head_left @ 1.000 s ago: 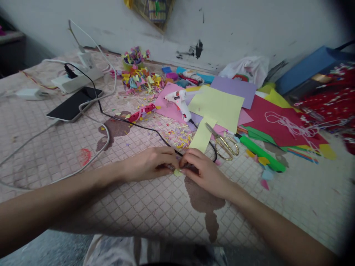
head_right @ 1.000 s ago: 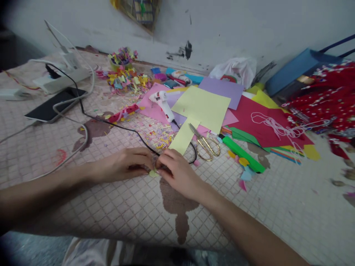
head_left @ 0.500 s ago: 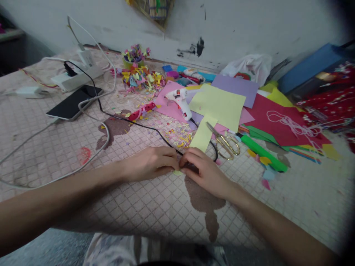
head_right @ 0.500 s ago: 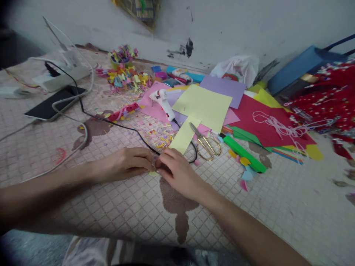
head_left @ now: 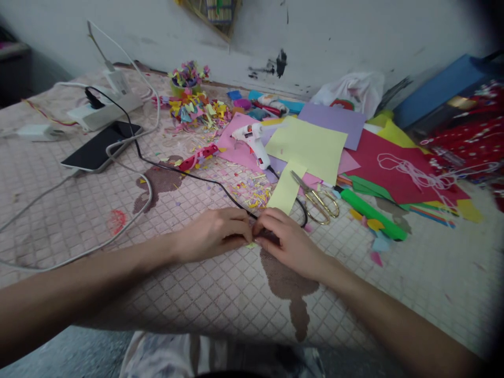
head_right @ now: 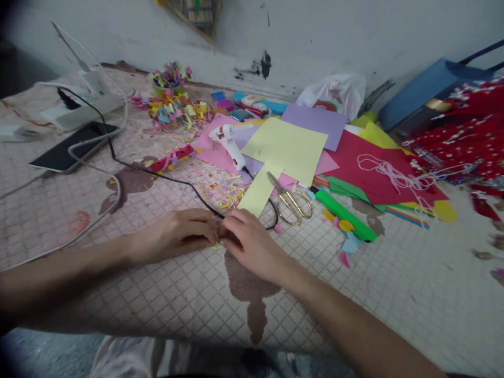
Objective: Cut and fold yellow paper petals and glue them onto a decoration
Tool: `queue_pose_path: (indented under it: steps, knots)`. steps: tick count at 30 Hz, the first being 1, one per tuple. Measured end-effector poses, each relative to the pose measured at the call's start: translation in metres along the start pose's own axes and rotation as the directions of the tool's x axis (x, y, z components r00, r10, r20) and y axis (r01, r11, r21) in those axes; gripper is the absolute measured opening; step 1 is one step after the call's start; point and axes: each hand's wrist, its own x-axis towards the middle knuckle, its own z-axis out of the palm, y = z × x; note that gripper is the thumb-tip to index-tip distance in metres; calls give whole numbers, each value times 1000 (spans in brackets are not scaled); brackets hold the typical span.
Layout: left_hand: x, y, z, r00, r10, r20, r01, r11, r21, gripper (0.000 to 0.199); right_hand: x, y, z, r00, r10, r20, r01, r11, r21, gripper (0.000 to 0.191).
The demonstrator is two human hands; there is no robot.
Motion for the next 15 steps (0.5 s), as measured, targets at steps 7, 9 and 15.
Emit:
queue_pose_path:
  steps: [7, 9, 15]
  knots:
    - [1, 1, 2, 996, -87, -34, 85, 995, -55, 10, 0, 0, 0, 1000, -3, -1, 3, 1000, -6, 9]
    - [1, 1, 3, 993, -111, -44, 109, 992, -58, 8, 0, 0, 0, 1000, -3, 0, 3, 1000, -9, 10]
    - [3, 2, 3, 988, -148, -37, 146, 987, -65, 11, 0, 0, 0, 1000, 0, -2, 0, 1000, 0, 11]
